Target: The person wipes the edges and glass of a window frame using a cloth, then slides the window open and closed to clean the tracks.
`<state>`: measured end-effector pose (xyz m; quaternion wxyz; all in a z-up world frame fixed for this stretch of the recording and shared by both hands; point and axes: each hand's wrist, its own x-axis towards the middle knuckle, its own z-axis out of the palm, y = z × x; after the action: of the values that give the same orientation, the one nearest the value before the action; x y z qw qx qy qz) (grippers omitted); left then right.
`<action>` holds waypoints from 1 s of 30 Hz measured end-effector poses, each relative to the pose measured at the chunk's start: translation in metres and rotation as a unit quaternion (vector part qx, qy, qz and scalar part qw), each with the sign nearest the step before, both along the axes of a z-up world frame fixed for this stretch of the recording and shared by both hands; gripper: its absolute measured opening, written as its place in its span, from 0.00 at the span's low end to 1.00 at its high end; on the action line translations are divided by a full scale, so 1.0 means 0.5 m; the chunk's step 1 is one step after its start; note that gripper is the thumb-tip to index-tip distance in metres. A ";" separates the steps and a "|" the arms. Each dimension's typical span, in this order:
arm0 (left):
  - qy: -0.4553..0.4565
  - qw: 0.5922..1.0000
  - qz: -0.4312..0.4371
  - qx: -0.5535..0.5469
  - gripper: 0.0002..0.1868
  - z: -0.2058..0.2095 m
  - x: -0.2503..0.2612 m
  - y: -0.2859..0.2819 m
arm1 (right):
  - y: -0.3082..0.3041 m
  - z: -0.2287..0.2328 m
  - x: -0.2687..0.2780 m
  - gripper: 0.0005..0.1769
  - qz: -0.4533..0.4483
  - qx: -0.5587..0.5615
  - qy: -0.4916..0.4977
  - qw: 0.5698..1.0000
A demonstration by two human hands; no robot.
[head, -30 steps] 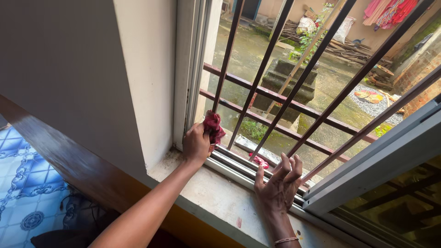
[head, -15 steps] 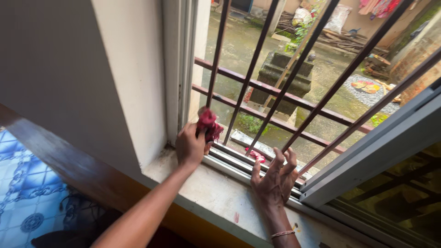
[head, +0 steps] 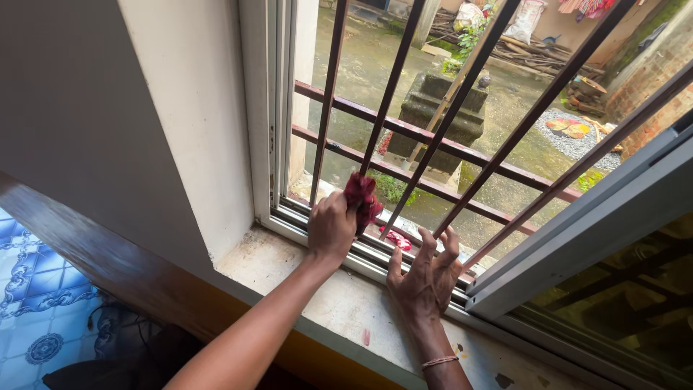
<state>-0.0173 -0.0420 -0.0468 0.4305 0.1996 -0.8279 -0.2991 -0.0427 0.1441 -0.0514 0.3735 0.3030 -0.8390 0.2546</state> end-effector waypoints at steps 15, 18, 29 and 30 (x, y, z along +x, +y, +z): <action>-0.092 0.993 -0.076 0.018 0.22 -0.024 -0.008 -0.052 | 0.000 0.007 0.010 0.41 0.008 -0.002 -0.010 1.000; 0.055 0.997 0.011 -0.062 0.20 0.000 -0.029 -0.029 | -0.002 0.010 0.008 0.39 0.010 -0.006 -0.005 1.000; -0.181 0.963 -0.023 -0.199 0.22 -0.011 0.008 -0.051 | 0.000 0.010 0.021 0.38 -0.009 0.000 -0.089 0.996; -0.123 0.974 -0.052 -0.186 0.23 0.005 0.018 -0.040 | -0.001 0.018 0.016 0.38 -0.005 -0.003 -0.062 0.998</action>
<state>-0.0082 -0.0619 -0.0441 0.3391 0.1078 -0.9247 -0.1355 -0.0345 0.1438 -0.0425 0.3232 0.2811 -0.8612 0.2735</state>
